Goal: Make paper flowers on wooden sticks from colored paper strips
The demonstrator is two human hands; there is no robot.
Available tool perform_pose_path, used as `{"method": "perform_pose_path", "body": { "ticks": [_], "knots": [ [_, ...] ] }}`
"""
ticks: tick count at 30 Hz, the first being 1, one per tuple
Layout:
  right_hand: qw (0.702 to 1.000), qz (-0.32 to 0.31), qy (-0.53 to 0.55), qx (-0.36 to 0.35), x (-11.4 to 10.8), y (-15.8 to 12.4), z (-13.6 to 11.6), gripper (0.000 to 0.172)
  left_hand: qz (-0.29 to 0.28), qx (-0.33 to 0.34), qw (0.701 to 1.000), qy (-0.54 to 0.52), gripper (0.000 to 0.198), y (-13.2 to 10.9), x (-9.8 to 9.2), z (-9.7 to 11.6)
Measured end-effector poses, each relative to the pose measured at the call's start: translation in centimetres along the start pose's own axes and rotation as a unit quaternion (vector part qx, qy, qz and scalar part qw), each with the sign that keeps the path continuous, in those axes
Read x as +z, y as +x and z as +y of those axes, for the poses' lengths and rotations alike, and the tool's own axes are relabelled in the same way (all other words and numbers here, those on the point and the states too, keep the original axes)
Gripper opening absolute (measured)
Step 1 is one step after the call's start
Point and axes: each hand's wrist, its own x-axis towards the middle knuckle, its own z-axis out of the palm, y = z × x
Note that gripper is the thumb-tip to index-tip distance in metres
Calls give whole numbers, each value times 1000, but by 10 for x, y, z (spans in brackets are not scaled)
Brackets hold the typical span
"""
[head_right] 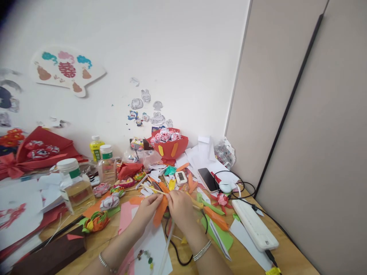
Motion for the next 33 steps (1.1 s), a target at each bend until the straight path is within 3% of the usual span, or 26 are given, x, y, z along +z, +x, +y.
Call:
{"method": "perform_pose_path", "body": {
  "ticks": [6,12,18,25,33],
  "knots": [
    [999,0,-18,-42,3,-2,3,27,9,-62,995,-77,30,3,-6,-1],
    [1000,-1,23,-21,1,-3,-3,19,-17,-79,989,-121,36,8,-7,-10],
    [997,-51,59,4,-2,-1,-3,17,-20,-19,997,-74,33,9,-14,-7],
    [996,-69,-31,-36,6,-1,7,22,-23,-40,998,-32,36,9,-15,-3],
    [997,-79,9,-4,5,-3,3,19,-55,4,998,-3,36,18,-16,-14]
  ]
}}
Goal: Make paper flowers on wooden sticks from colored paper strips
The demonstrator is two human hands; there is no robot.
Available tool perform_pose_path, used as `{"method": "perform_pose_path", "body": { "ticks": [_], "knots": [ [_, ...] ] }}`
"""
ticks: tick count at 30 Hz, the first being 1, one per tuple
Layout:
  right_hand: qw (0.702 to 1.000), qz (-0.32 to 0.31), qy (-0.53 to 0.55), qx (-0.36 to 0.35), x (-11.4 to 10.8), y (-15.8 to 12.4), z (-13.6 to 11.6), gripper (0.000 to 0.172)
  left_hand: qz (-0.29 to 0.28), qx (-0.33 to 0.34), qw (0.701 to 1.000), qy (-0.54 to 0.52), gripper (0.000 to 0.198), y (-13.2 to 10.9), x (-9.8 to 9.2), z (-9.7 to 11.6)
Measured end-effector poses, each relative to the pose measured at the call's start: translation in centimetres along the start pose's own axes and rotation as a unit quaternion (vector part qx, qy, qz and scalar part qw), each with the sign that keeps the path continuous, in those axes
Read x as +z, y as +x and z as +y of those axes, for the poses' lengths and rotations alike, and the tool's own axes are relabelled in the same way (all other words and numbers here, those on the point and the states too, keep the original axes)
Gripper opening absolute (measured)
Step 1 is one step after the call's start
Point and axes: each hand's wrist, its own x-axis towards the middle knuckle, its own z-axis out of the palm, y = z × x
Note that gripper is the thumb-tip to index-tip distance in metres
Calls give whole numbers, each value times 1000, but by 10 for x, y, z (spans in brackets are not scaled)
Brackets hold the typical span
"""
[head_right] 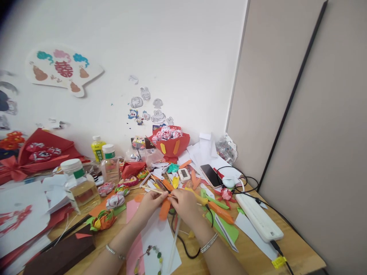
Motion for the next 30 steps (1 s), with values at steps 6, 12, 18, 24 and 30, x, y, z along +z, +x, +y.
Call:
{"method": "perform_pose_path", "body": {
  "ticks": [6,12,18,24,30],
  "knots": [
    [1000,14,2,-4,-2,0,-2,12,20,28,999,-3,34,4,0,-5],
    [997,25,53,-43,-7,0,-7,22,43,44,998,20,36,4,-3,-8],
    [996,41,78,-13,-7,2,-7,15,40,52,998,17,33,3,-2,-6],
    [994,57,93,11,-4,2,-5,12,-1,40,999,14,32,-2,1,3],
    [995,53,86,-2,-6,0,-7,8,-36,8,999,11,37,-5,0,8]
  ]
}}
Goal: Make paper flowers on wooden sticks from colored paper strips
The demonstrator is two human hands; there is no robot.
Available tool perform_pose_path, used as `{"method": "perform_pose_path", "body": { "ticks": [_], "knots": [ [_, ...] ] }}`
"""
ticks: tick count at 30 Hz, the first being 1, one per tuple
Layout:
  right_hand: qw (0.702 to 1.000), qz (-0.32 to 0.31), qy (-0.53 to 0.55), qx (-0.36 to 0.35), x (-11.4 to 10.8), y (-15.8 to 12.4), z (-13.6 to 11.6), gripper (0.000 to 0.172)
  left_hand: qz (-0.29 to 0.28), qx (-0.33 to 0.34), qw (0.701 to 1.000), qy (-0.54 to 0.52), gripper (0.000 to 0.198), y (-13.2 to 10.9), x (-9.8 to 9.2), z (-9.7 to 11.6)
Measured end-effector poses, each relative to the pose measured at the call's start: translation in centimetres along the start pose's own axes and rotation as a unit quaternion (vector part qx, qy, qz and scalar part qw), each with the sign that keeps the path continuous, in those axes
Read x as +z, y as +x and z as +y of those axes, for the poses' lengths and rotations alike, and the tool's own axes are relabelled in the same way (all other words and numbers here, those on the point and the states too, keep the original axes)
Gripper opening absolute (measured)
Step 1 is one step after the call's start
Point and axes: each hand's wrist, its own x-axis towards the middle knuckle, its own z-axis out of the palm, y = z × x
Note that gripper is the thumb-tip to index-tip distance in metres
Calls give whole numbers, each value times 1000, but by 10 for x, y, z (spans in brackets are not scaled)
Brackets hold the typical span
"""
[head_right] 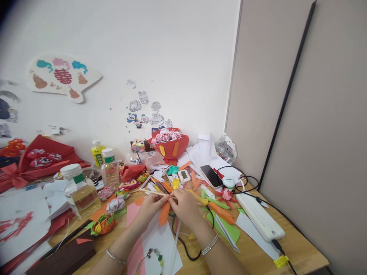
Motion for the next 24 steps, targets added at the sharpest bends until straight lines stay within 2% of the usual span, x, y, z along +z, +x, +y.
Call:
{"method": "perform_pose_path", "body": {
  "ticks": [4,9,16,24],
  "knots": [
    [999,-12,46,-16,-2,1,0,11,15,0,1000,8,39,1,-2,0],
    [997,-14,73,8,1,2,4,12,16,0,1000,8,39,0,-3,1],
    [1000,-6,17,1,0,2,0,10,-13,-12,1000,-12,36,-2,-3,4],
    [999,-7,36,28,0,3,3,15,-4,-14,1000,-22,32,-1,-3,3]
  ]
}}
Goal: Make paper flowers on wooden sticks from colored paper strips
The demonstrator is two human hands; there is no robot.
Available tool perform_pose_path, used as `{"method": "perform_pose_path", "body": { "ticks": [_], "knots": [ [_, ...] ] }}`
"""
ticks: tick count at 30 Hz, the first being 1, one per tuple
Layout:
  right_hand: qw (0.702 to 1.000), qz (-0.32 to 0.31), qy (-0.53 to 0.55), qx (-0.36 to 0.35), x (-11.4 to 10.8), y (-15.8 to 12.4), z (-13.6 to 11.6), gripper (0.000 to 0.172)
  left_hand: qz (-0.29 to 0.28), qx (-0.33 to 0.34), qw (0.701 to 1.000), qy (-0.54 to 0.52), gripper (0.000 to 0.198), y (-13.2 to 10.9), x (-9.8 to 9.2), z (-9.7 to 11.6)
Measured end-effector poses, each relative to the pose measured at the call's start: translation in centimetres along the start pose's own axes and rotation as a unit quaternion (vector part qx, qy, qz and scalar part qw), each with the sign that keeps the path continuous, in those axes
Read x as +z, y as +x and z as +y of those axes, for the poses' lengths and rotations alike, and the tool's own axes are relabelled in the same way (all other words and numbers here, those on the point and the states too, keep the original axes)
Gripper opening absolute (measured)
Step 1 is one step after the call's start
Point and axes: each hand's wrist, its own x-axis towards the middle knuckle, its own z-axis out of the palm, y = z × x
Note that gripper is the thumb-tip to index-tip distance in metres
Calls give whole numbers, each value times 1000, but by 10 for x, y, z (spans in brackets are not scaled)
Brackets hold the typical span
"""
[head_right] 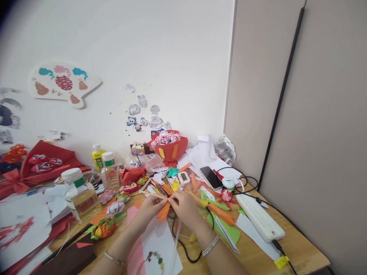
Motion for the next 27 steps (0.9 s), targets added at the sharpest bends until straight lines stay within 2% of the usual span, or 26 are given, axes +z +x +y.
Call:
{"method": "perform_pose_path", "body": {
  "ticks": [5,11,14,18,27],
  "knots": [
    [1000,9,8,23,2,1,1,14,-8,-32,999,-17,34,1,-2,-5],
    [993,-10,87,81,4,1,1,9,14,-17,1000,11,30,-3,-3,-1],
    [991,-35,117,62,4,1,3,8,13,-12,1000,15,28,-6,-4,6],
    [993,-62,93,25,3,0,5,18,24,-14,999,24,28,-6,-6,8],
    [994,-36,95,29,3,2,5,19,64,-69,995,-42,37,-2,-4,2]
  ]
}}
